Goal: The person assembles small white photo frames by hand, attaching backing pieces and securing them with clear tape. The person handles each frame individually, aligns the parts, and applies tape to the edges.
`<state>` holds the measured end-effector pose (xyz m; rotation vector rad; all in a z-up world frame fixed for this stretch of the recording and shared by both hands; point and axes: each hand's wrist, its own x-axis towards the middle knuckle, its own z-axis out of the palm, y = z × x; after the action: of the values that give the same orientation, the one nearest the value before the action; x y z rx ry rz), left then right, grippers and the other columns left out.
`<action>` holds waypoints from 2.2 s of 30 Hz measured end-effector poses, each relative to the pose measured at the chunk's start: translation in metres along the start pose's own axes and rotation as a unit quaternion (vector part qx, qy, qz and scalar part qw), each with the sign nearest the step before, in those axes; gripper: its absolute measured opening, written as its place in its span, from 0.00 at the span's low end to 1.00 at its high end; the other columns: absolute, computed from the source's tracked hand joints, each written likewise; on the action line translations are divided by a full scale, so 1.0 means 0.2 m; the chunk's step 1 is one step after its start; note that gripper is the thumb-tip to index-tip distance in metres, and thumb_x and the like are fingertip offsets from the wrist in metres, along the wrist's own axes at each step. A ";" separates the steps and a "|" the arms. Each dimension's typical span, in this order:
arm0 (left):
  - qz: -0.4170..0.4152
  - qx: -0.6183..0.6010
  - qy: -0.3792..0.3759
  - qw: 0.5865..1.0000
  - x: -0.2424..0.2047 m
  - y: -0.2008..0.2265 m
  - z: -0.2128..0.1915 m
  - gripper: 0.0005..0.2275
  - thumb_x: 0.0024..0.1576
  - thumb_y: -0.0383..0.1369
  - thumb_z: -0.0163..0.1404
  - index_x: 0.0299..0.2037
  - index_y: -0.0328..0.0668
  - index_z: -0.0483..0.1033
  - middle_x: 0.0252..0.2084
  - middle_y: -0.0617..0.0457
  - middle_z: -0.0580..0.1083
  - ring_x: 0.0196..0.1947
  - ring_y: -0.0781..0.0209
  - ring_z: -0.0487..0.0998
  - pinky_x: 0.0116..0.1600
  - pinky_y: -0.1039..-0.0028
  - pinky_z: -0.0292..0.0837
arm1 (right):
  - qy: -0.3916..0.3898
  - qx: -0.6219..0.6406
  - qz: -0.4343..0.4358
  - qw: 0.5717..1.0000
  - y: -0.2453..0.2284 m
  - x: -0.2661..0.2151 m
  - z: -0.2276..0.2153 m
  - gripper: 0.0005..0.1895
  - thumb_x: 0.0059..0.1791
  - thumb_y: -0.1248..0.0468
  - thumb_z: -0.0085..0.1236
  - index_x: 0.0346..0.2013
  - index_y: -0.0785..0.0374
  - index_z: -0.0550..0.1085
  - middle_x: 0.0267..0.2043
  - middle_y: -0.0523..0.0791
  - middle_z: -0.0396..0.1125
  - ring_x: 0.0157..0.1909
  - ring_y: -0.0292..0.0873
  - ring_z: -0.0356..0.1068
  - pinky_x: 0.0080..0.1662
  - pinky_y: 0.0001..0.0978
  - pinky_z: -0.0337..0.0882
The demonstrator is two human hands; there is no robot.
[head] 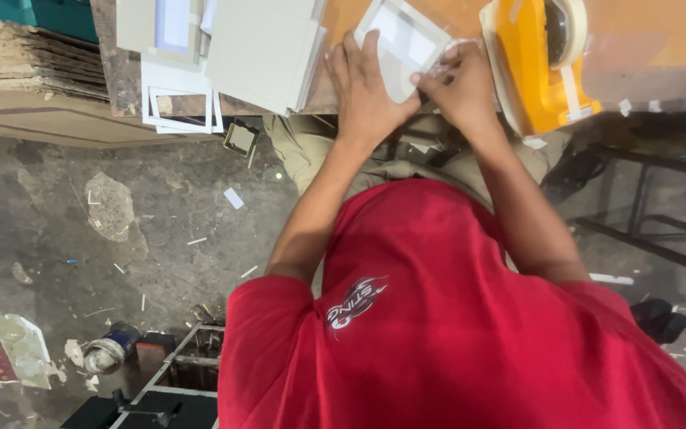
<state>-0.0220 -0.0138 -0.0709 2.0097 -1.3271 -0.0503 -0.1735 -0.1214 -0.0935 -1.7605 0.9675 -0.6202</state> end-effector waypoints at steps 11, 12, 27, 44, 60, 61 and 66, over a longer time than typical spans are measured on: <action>0.016 -0.090 -0.014 0.996 -0.02 0.05 -0.15 0.52 0.43 0.40 0.70 0.71 0.40 0.42 0.68 0.30 0.54 0.69 0.26 0.56 0.74 0.39 0.48 | -0.138 -0.063 -0.004 0.988 -0.36 -0.07 -0.21 0.14 0.51 0.66 0.69 0.47 0.71 0.78 0.37 0.47 0.77 0.38 0.36 0.75 0.40 0.28 0.71; 0.026 -0.097 -0.011 0.995 -0.02 0.05 -0.17 0.52 0.44 0.41 0.70 0.71 0.41 0.42 0.68 0.31 0.55 0.70 0.28 0.58 0.75 0.39 0.47 | -0.130 -0.065 -0.021 0.989 -0.40 -0.08 -0.21 0.14 0.51 0.67 0.69 0.48 0.70 0.78 0.38 0.48 0.77 0.38 0.36 0.76 0.40 0.28 0.71; 0.015 -0.212 -0.078 0.974 -0.02 0.19 -0.36 0.52 0.43 0.40 0.72 0.71 0.39 0.44 0.68 0.32 0.56 0.70 0.32 0.59 0.71 0.48 0.63 | -0.032 -0.023 -0.194 0.980 -0.44 -0.20 -0.31 0.16 0.49 0.64 0.76 0.41 0.70 0.78 0.35 0.49 0.73 0.35 0.39 0.72 0.39 0.29 0.69; 0.083 -0.079 -0.090 0.989 0.10 -0.21 -0.09 0.51 0.41 0.43 0.73 0.70 0.40 0.49 0.71 0.34 0.54 0.70 0.33 0.54 0.72 0.45 0.51 | 0.131 -0.334 -0.039 0.933 -0.40 -0.47 -0.84 0.09 0.52 0.68 0.63 0.46 0.68 0.80 0.43 0.56 0.74 0.42 0.51 0.74 0.44 0.39 0.71; 0.100 -0.064 -0.104 0.987 0.05 -0.21 -0.08 0.46 0.44 0.44 0.73 0.68 0.42 0.54 0.74 0.34 0.50 0.72 0.32 0.52 0.74 0.43 0.47 | 0.085 0.025 0.048 0.995 -0.11 -0.52 -0.88 0.02 0.51 0.73 0.60 0.38 0.70 0.78 0.52 0.51 0.70 0.57 0.38 0.66 0.60 0.29 0.64; 0.101 -0.065 -0.106 0.987 0.05 -0.21 -0.08 0.45 0.44 0.44 0.73 0.67 0.43 0.55 0.75 0.34 0.51 0.72 0.32 0.52 0.74 0.43 0.47 | 0.084 0.090 0.046 0.991 -0.08 -0.54 -0.89 0.02 0.52 0.73 0.61 0.40 0.69 0.78 0.58 0.50 0.68 0.60 0.39 0.67 0.62 0.29 0.65; 0.113 -0.071 -0.103 0.986 0.05 -0.20 -0.09 0.45 0.44 0.44 0.73 0.67 0.44 0.55 0.75 0.34 0.51 0.72 0.33 0.53 0.74 0.43 0.46 | 0.072 0.312 -0.012 0.947 0.10 -0.60 -0.86 0.07 0.52 0.76 0.68 0.41 0.68 0.77 0.69 0.50 0.66 0.53 0.36 0.63 0.61 0.29 0.67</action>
<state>0.0221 -0.0042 -0.0774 1.7605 -1.6280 -0.2447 -0.3783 -0.1141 -0.0450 -1.1734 0.7346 -0.9600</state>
